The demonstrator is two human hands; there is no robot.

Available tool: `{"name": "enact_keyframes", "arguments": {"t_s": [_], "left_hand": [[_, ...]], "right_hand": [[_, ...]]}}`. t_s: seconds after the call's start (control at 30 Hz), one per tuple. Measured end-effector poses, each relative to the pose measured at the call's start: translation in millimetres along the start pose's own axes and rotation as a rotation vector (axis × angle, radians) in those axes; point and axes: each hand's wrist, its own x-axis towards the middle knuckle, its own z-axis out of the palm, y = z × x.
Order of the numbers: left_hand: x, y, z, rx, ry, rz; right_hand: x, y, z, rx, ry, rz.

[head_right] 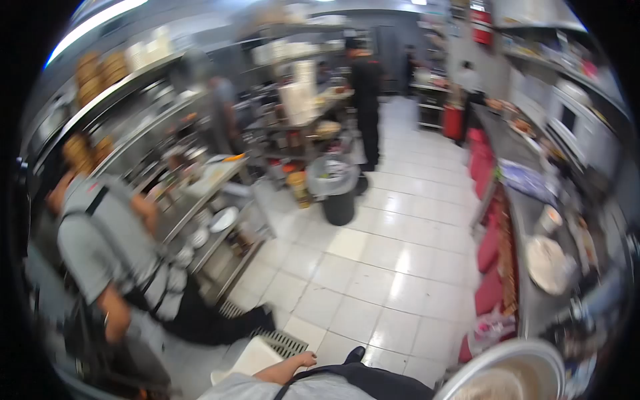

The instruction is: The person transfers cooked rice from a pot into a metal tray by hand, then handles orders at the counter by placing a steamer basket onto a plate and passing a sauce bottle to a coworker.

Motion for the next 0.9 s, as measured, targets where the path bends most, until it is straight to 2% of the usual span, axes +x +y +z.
{"name": "enact_keyframes", "arguments": {"t_s": [0.07,0.1,0.13,0.2,0.27,0.3,0.43,0.63,0.77,0.83,0.9], "left_hand": [[12,-3,-12,-0.009,-0.054,0.067],[34,-18,-5,-0.025,-0.061,0.126],[57,-29,5,-0.070,-0.034,0.144],[80,-22,-5,-0.067,-0.053,0.152],[102,0,-28,-0.004,-0.123,0.134],[114,12,-38,0.010,-0.147,0.128],[151,49,-76,0.071,-0.202,0.162],[193,82,-129,0.208,-0.277,0.224],[217,96,-166,0.273,-0.281,0.326],[238,132,-179,0.245,-0.252,0.451],[209,257,-201,0.186,-0.262,0.659]], "right_hand": [[1,15,15,0.007,0.165,-0.083],[-9,-3,9,0.000,0.252,-0.109],[-16,-15,-12,-0.085,0.024,0.043],[-48,-63,-55,-0.074,0.051,0.043],[-62,-88,-78,-0.109,0.042,0.148],[-77,-123,-105,-0.076,0.003,0.195],[-108,-167,-132,-0.081,-0.015,0.293],[-157,-173,-148,-0.171,0.022,0.402],[-202,-139,-168,-0.260,0.081,0.542],[-228,-137,-194,-0.276,0.113,0.637],[-248,-132,-210,-0.256,0.138,0.718]]}}
